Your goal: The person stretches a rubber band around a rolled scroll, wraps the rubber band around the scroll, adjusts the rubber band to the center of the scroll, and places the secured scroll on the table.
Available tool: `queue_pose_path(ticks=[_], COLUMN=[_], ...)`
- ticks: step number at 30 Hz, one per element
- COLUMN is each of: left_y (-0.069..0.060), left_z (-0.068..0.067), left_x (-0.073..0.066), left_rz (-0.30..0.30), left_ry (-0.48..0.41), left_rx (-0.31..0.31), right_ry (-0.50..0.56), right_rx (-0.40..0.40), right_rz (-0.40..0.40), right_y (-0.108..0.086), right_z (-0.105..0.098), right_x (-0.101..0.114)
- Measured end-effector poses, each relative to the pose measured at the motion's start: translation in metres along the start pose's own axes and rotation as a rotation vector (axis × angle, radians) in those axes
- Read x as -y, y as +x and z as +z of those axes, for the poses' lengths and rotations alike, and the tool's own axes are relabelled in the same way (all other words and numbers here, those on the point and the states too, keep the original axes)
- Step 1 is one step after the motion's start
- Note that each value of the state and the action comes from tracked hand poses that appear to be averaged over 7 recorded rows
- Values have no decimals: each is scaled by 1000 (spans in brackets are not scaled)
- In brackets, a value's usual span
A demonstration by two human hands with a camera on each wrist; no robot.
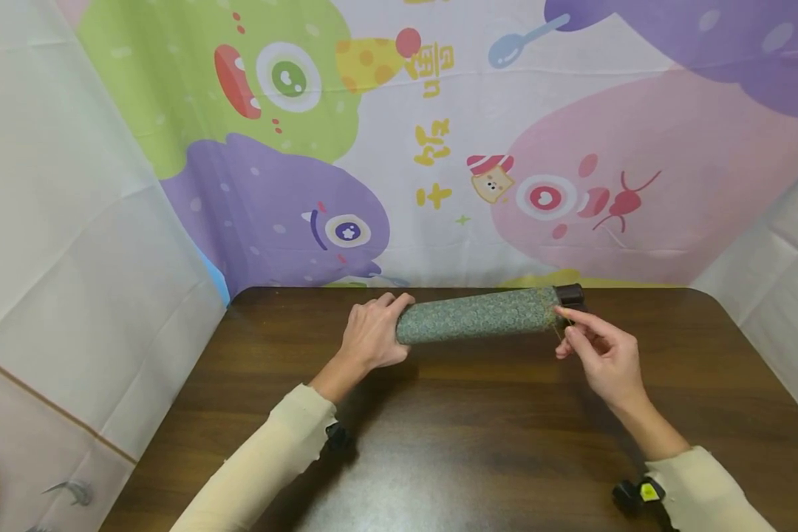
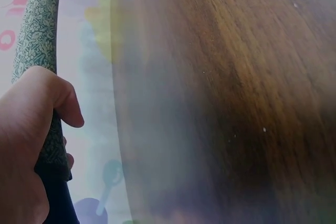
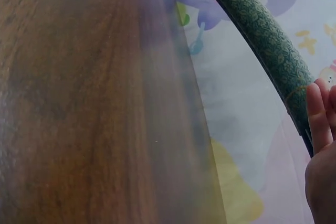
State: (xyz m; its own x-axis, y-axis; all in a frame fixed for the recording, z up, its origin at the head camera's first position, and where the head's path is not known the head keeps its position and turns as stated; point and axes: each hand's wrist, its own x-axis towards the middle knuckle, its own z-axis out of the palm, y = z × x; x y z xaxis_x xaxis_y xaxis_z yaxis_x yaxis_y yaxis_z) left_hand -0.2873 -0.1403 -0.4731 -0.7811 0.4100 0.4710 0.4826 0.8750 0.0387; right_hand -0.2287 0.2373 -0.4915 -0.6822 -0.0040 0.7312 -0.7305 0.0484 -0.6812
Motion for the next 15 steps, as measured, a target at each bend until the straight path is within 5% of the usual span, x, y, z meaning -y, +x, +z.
queue_pose_path(ticks=[6, 15], left_y=[-1, -4], left_z=[-1, 0], left_x=[2, 4], left_rz=[21, 40], left_ry=[11, 3], left_rx=[-15, -31], right_ry=[91, 82], right_rx=[2, -23], right_rz=[13, 54], right_y=[3, 3], right_z=[-4, -9], right_x=[1, 1])
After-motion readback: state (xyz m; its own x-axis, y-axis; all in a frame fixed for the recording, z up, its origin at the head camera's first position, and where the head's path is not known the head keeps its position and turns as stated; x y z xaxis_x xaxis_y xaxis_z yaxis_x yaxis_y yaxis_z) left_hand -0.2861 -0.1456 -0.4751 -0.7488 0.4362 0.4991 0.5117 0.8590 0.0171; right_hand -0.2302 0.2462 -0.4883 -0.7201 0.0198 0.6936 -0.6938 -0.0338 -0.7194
